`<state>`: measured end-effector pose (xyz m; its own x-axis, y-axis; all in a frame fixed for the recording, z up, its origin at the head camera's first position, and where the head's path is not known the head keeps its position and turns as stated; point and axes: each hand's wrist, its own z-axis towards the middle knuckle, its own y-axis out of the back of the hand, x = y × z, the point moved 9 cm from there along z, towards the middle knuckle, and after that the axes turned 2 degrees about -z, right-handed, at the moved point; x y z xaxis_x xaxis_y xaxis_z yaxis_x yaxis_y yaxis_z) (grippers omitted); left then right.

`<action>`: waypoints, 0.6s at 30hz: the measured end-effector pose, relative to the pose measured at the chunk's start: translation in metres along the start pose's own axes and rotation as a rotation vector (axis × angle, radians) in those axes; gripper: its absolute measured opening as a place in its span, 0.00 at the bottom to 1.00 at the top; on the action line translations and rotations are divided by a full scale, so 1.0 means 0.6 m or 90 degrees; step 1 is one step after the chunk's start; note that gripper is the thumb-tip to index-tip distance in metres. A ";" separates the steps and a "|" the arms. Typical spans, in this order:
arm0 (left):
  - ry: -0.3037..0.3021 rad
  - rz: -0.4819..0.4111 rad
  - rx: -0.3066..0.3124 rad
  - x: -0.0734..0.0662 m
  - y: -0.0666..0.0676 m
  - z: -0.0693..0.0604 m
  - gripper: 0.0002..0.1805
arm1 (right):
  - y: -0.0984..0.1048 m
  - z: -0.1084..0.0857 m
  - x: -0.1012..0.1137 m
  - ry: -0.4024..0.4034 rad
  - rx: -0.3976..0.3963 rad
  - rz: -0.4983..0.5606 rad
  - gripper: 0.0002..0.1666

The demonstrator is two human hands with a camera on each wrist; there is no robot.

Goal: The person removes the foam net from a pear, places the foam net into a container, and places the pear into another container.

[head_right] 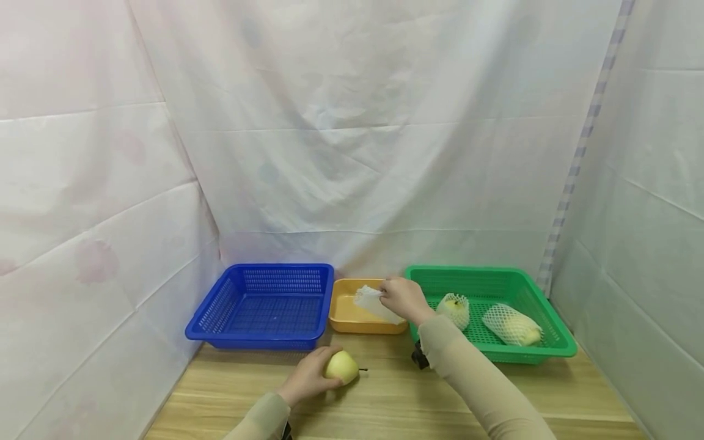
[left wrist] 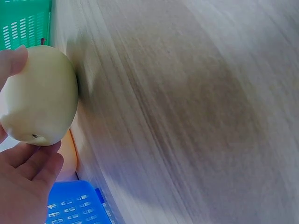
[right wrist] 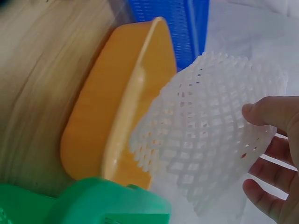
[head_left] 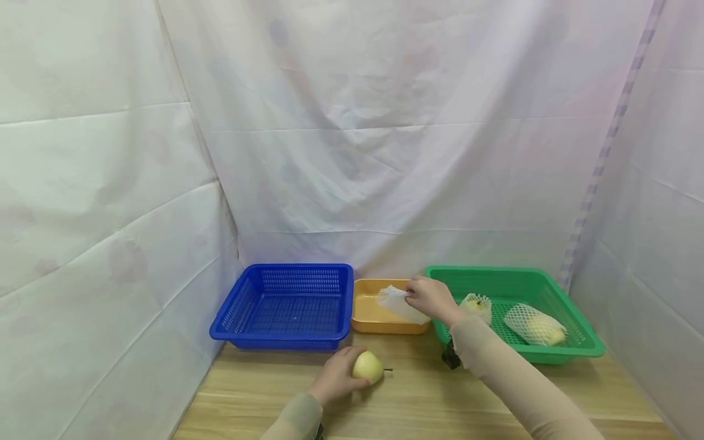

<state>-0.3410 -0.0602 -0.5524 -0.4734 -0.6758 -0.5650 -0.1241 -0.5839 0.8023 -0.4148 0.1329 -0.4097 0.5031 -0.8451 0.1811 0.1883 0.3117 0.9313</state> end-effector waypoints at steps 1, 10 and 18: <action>0.000 -0.001 0.000 0.000 0.000 0.000 0.41 | -0.004 0.001 0.000 0.000 -0.002 -0.004 0.04; 0.002 0.002 -0.003 -0.001 0.002 0.001 0.41 | -0.037 0.008 -0.010 0.010 -0.022 -0.024 0.05; -0.006 0.000 -0.011 -0.006 0.006 -0.005 0.40 | -0.064 0.004 -0.015 -0.018 0.008 -0.021 0.05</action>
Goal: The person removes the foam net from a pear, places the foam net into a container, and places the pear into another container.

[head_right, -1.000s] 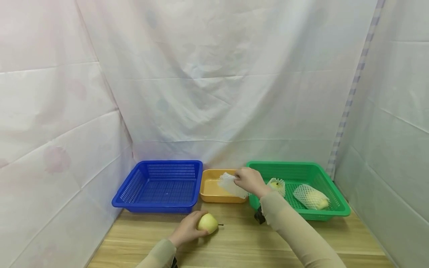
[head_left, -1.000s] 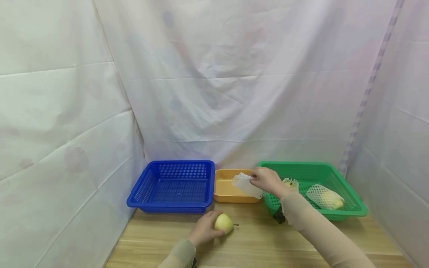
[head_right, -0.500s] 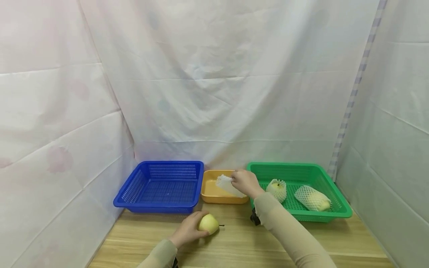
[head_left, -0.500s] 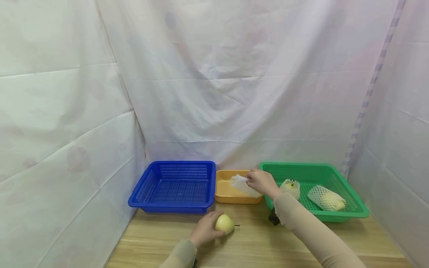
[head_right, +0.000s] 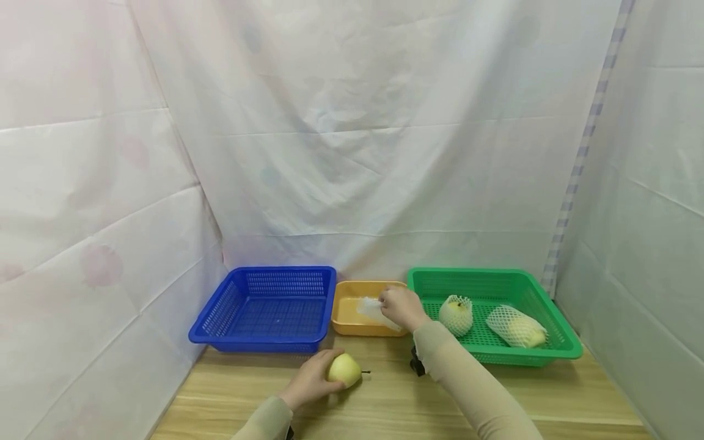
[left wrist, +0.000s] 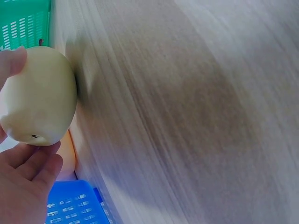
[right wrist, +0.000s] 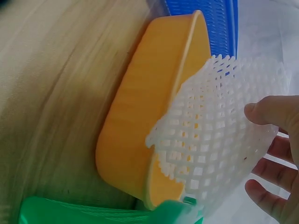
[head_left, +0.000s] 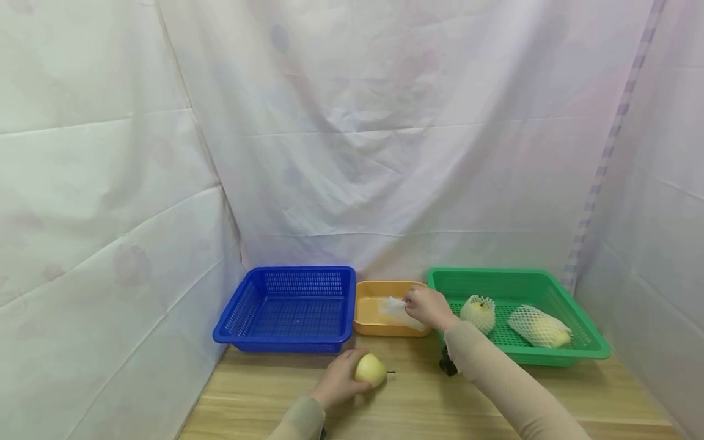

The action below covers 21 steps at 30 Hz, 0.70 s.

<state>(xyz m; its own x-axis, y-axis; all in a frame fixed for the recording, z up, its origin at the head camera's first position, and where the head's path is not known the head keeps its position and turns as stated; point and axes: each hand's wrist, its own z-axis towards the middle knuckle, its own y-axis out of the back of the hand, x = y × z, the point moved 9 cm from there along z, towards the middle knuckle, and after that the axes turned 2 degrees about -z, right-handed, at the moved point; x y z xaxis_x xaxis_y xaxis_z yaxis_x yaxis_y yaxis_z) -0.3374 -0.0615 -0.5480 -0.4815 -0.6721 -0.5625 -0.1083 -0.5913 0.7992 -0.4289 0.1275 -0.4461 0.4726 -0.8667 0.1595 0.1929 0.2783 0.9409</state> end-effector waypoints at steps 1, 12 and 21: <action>-0.002 -0.001 -0.001 -0.001 0.000 0.000 0.40 | -0.004 -0.001 0.000 -0.004 0.008 0.003 0.06; -0.006 0.009 -0.008 0.003 -0.001 0.001 0.41 | -0.016 -0.007 0.006 -0.021 0.063 0.028 0.08; -0.001 0.010 -0.010 0.003 -0.001 0.000 0.41 | -0.012 -0.007 0.014 -0.005 0.076 0.033 0.09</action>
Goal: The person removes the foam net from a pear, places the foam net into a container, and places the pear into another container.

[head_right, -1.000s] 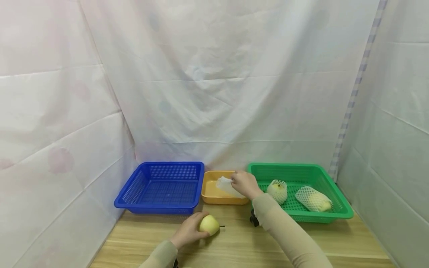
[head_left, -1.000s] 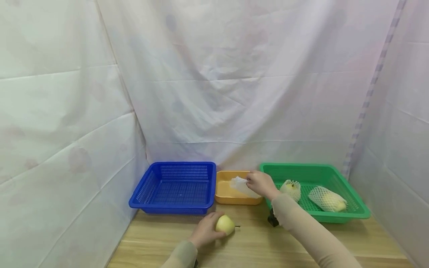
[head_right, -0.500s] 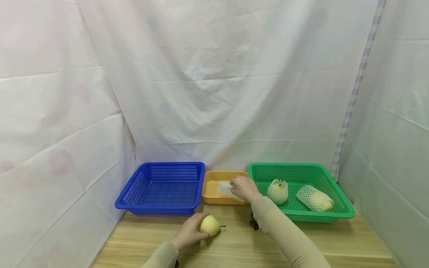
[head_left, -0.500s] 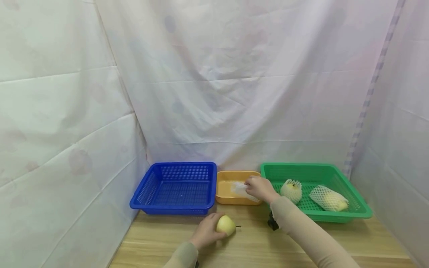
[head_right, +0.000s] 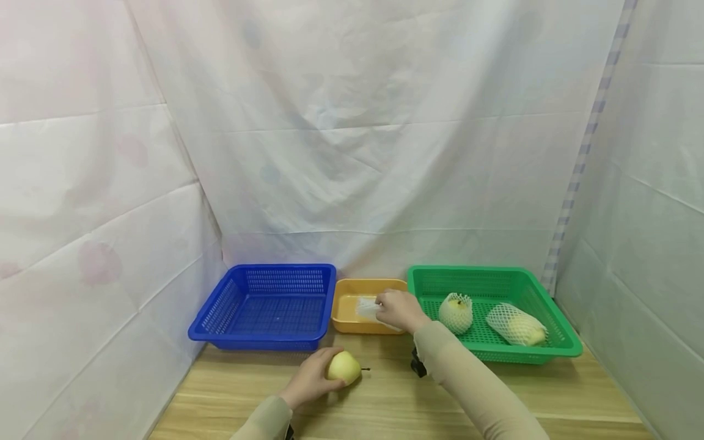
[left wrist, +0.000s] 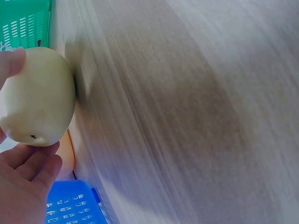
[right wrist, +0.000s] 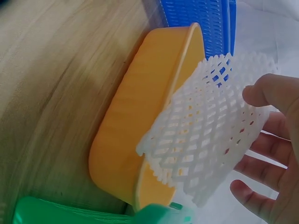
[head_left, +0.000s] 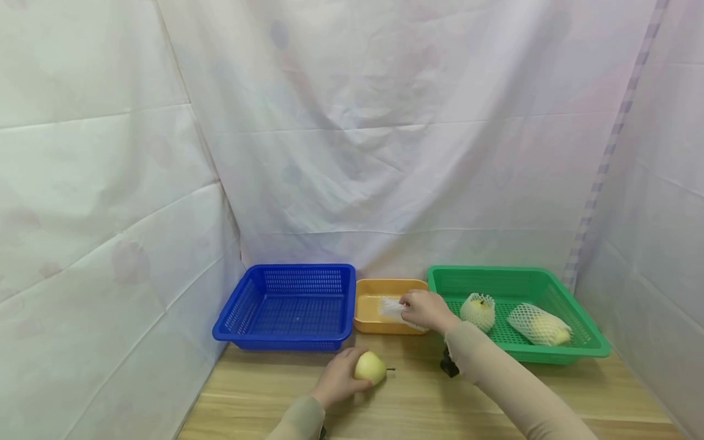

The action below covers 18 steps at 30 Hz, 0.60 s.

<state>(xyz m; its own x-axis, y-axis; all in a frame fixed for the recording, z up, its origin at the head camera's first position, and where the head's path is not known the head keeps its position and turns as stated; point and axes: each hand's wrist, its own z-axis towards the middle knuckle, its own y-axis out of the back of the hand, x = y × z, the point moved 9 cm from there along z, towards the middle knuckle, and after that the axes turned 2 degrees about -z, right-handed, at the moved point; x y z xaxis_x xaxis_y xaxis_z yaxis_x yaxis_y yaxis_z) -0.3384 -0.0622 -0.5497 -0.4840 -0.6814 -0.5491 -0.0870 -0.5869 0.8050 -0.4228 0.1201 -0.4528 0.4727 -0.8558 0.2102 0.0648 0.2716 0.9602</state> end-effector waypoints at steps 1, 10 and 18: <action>0.001 0.000 0.000 0.000 0.000 0.000 0.41 | 0.001 0.000 0.001 0.005 0.003 0.002 0.06; 0.007 -0.009 0.006 0.000 -0.002 0.000 0.40 | 0.018 0.013 -0.006 0.011 -0.002 0.007 0.19; 0.015 -0.017 0.005 0.004 -0.004 -0.001 0.41 | 0.031 0.030 -0.002 0.009 -0.059 -0.029 0.22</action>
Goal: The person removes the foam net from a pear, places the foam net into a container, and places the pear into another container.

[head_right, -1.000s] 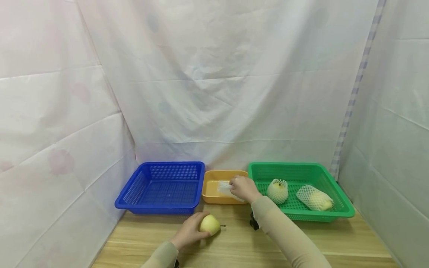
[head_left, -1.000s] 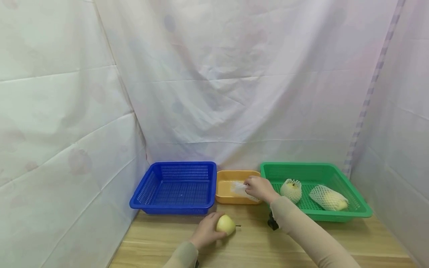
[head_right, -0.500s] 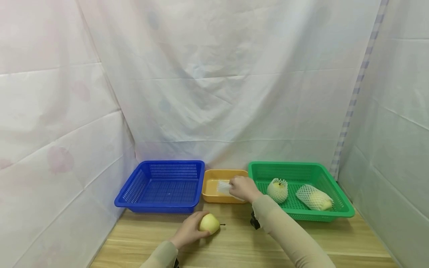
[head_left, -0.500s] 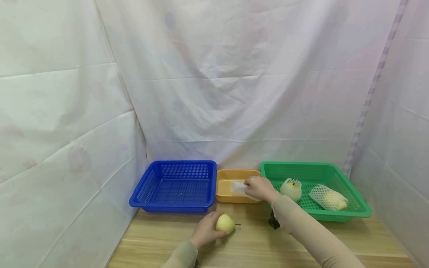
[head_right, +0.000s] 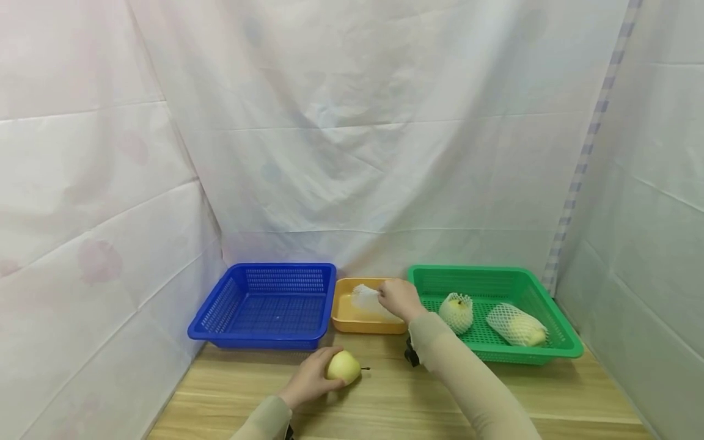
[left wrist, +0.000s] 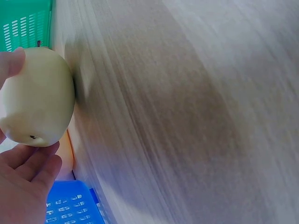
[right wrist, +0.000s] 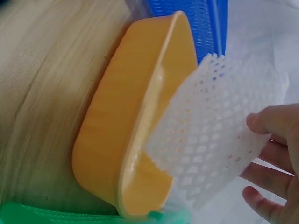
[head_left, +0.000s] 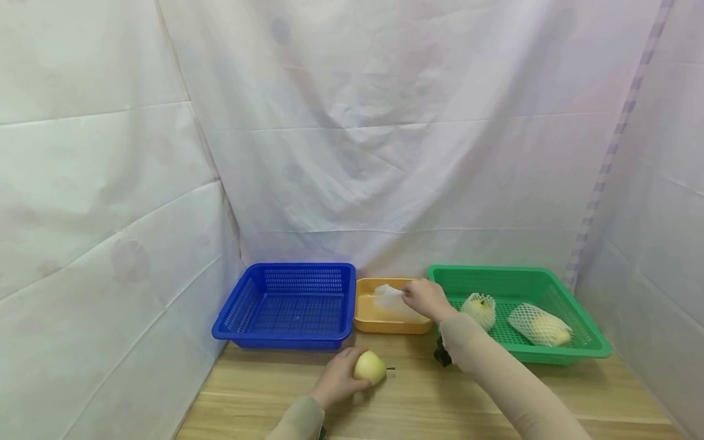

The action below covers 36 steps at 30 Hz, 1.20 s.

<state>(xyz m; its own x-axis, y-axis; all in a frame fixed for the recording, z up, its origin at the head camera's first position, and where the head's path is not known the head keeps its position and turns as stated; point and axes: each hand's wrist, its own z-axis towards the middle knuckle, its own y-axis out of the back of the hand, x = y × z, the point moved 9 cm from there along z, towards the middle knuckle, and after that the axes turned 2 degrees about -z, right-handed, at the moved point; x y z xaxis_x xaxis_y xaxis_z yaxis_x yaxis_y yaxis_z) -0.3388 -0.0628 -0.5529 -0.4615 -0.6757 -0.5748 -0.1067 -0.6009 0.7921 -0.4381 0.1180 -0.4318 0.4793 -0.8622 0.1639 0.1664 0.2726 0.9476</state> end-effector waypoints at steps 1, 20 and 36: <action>0.001 0.000 0.000 0.000 0.000 0.000 0.41 | 0.001 0.002 0.001 0.001 -0.011 -0.009 0.22; -0.001 0.009 -0.003 -0.002 -0.001 0.002 0.40 | -0.046 0.014 -0.015 -0.041 -0.089 -0.174 0.26; 0.021 0.007 -0.001 0.003 0.001 -0.001 0.40 | -0.099 0.000 -0.035 -0.108 0.052 -0.061 0.21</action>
<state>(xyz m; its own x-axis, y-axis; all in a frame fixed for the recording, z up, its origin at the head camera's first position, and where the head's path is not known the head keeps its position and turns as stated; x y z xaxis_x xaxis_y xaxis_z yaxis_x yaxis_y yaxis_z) -0.3392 -0.0645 -0.5534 -0.4337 -0.6962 -0.5720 -0.0996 -0.5939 0.7984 -0.4580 0.1199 -0.4914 0.3123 -0.9436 0.1095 0.1301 0.1567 0.9790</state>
